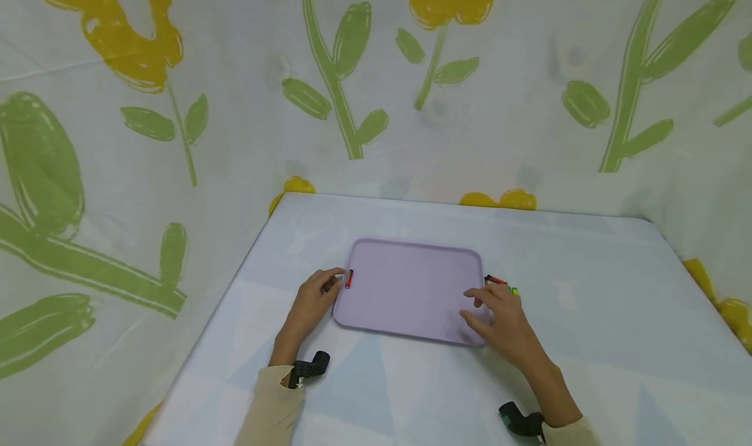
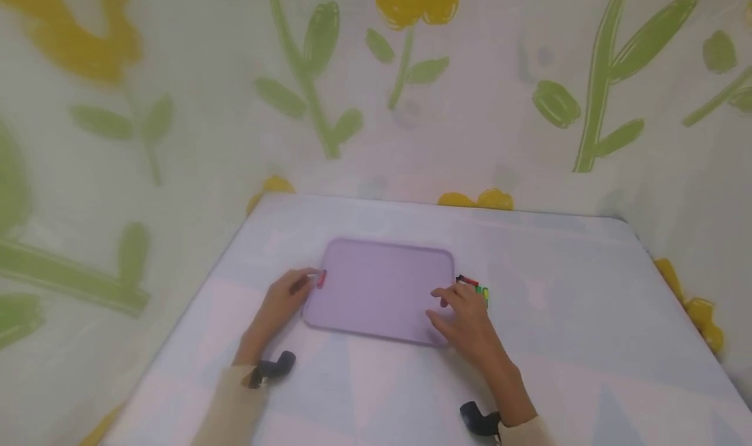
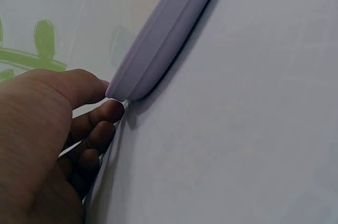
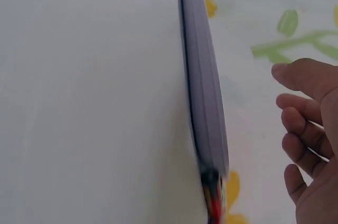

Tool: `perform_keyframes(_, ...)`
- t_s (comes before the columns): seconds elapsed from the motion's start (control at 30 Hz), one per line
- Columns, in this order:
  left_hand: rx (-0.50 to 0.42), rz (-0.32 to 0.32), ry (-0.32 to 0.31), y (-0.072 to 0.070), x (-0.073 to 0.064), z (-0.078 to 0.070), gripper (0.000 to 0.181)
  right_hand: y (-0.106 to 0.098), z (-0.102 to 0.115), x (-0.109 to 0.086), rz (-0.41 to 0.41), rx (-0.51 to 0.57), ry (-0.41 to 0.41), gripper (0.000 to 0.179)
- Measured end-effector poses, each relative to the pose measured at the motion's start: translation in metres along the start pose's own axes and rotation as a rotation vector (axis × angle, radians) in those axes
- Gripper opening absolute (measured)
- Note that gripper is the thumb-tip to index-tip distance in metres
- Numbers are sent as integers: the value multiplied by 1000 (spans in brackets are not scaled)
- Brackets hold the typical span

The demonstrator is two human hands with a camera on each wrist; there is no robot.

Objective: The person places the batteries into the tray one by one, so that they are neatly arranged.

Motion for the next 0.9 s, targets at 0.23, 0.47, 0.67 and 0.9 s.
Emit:
perform_keyframes(0.23, -4, -9, 4, -2, 1, 1, 30, -28, -25, -11, 27, -11, 1, 40)
perform_keyframes(0.47, -7, -9, 2, 1, 2, 2, 30, -43, -43, -24, 104, -63, 89, 38)
perform_keyframes(0.67, -5, -8, -2, 1, 3, -1, 30, -47, -52, -30, 146, -71, 120, 36)
perform_keyframes(0.9, -6, 12, -13, 2, 2, -3, 29, -49, -58, -36, 208, -77, 189, 37)
Point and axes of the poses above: each hand's wrist, its own x-axis towards the middle knuckle, its own y-axis out of the palm, z = x × y, the point moved 1 cm from there along x, towards the middle knuckle, and after that the axes turned 7 degrees about x, right-handed, at the moved point
